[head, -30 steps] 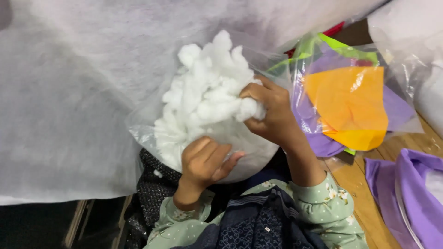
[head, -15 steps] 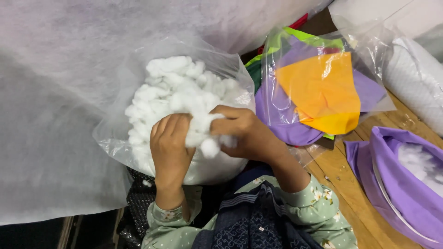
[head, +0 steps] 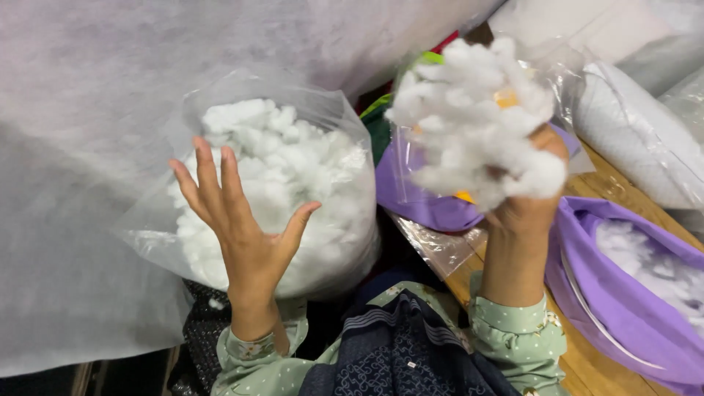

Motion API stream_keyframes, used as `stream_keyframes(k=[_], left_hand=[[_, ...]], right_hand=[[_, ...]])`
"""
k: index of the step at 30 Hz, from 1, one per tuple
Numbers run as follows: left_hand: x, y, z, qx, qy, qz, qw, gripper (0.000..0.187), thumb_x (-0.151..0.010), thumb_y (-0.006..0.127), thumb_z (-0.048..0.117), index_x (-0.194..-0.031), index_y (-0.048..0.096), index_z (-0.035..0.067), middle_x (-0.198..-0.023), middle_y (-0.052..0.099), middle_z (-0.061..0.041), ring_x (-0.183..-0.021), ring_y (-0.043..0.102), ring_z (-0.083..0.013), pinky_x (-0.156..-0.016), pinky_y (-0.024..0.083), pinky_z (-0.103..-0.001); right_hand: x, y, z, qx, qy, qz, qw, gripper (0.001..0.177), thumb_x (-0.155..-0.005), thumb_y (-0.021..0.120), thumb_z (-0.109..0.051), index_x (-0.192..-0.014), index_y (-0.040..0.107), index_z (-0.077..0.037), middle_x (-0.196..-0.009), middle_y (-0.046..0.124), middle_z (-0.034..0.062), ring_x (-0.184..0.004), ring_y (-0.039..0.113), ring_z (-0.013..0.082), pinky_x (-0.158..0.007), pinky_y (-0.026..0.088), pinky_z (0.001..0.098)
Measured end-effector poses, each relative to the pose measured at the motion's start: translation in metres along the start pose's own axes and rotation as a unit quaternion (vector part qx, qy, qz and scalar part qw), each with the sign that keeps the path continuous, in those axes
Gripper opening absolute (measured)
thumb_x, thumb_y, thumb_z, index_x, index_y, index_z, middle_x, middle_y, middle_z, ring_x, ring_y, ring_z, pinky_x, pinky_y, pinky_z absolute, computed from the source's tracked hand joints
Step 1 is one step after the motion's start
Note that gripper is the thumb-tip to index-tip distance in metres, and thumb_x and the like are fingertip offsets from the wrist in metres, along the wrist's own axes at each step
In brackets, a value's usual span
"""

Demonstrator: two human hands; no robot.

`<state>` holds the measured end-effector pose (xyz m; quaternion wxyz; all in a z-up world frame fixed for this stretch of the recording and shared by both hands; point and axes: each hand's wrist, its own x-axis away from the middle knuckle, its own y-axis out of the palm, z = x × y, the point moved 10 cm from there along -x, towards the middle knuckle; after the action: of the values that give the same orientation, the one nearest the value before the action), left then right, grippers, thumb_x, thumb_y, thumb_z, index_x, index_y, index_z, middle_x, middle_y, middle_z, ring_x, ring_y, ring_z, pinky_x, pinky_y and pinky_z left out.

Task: Stuffing a purple fabric cushion cover with white polyester fiberfill by hand.

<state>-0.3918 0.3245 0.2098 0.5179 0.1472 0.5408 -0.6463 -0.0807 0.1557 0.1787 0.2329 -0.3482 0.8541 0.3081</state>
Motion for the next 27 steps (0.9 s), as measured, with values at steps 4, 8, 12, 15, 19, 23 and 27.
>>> stream_keyframes(k=[4, 8, 12, 15, 19, 23, 27], left_hand=[[0.011, 0.023, 0.060, 0.032, 0.062, 0.052, 0.996, 0.082, -0.099, 0.085, 0.045, -0.158, 0.036, 0.014, -0.169, 0.024, -0.025, -0.161, 0.005, -0.0488, -0.135, 0.015, -0.074], [0.024, 0.066, 0.134, 0.220, 0.170, 0.039, 0.960, 0.078, -0.089, 0.072, 0.064, -0.142, 0.043, 0.014, -0.156, 0.041, -0.027, -0.154, 0.030, -0.0518, -0.129, 0.029, -0.076], [0.002, 0.118, 0.217, 0.493, 0.210, -0.097, 0.839, 0.115, -0.078, 0.066, 0.076, -0.159, 0.025, 0.006, -0.167, 0.029, -0.026, -0.162, 0.030, -0.0416, -0.142, 0.025, -0.063], [0.068, 0.450, 0.266, 0.732, 0.045, -0.299, 0.611, 0.060, -0.106, 0.064, 0.031, -0.150, 0.047, -0.007, -0.155, 0.042, -0.032, -0.146, 0.036, -0.0449, -0.127, 0.022, -0.054], [0.035, 0.219, 0.397, 0.728, 0.287, -0.324, 0.531, 0.130, -0.054, 0.088, 0.069, -0.160, 0.040, 0.013, -0.169, 0.034, -0.020, -0.159, 0.037, -0.0421, -0.136, 0.028, -0.053], [0.077, 0.267, 0.444, 0.696, 0.302, -0.430, 0.489, 0.087, -0.081, 0.078, 0.057, -0.157, 0.049, 0.025, -0.155, 0.057, 0.003, -0.146, 0.056, -0.0305, -0.127, 0.041, -0.043], [0.086, 0.321, 0.452, 0.668, 0.273, -0.463, 0.515, 0.092, -0.067, 0.087, 0.050, -0.149, 0.055, 0.021, -0.137, 0.067, -0.007, -0.125, 0.066, -0.0354, -0.111, 0.050, -0.046]], right_hand=[[0.020, -0.065, -0.042, 0.076, -0.010, 0.031, 0.997, 0.025, -0.076, 0.084, -0.013, -0.077, 0.059, -0.017, -0.084, 0.067, -0.0025, -0.080, 0.060, 0.0093, -0.070, 0.048, 0.0248], [0.053, -0.126, -0.095, 0.185, -0.015, 0.089, 0.979, 0.025, -0.074, 0.085, -0.018, -0.079, 0.061, -0.014, -0.082, 0.068, -0.0011, -0.077, 0.059, 0.0097, -0.069, 0.048, 0.0248], [0.103, -0.166, -0.141, 0.282, -0.017, 0.147, 0.948, 0.029, -0.071, 0.086, -0.023, -0.081, 0.062, -0.012, -0.080, 0.068, 0.0004, -0.075, 0.058, 0.0102, -0.068, 0.048, 0.0248], [0.146, -0.186, -0.167, 0.342, -0.007, 0.175, 0.923, 0.032, -0.070, 0.087, -0.026, -0.082, 0.063, -0.011, -0.078, 0.069, 0.0013, -0.073, 0.058, 0.0104, -0.068, 0.047, 0.0248], [0.194, -0.198, -0.190, 0.400, 0.001, 0.204, 0.894, 0.035, -0.068, 0.088, -0.030, -0.083, 0.064, -0.009, -0.077, 0.069, 0.0023, -0.072, 0.057, 0.0107, -0.067, 0.047, 0.0248], [0.177, -0.241, -0.199, 0.460, 0.029, 0.217, 0.861, 0.042, -0.066, 0.090, -0.035, -0.085, 0.065, -0.007, -0.074, 0.070, 0.0038, -0.069, 0.056, 0.0111, -0.066, 0.047, 0.0249], [0.164, -0.294, -0.177, 0.514, 0.010, 0.172, 0.840, 0.039, -0.056, 0.096, -0.023, -0.081, 0.072, -0.005, -0.069, 0.065, 0.0096, -0.058, 0.056, 0.0209, -0.057, 0.043, 0.0314]])
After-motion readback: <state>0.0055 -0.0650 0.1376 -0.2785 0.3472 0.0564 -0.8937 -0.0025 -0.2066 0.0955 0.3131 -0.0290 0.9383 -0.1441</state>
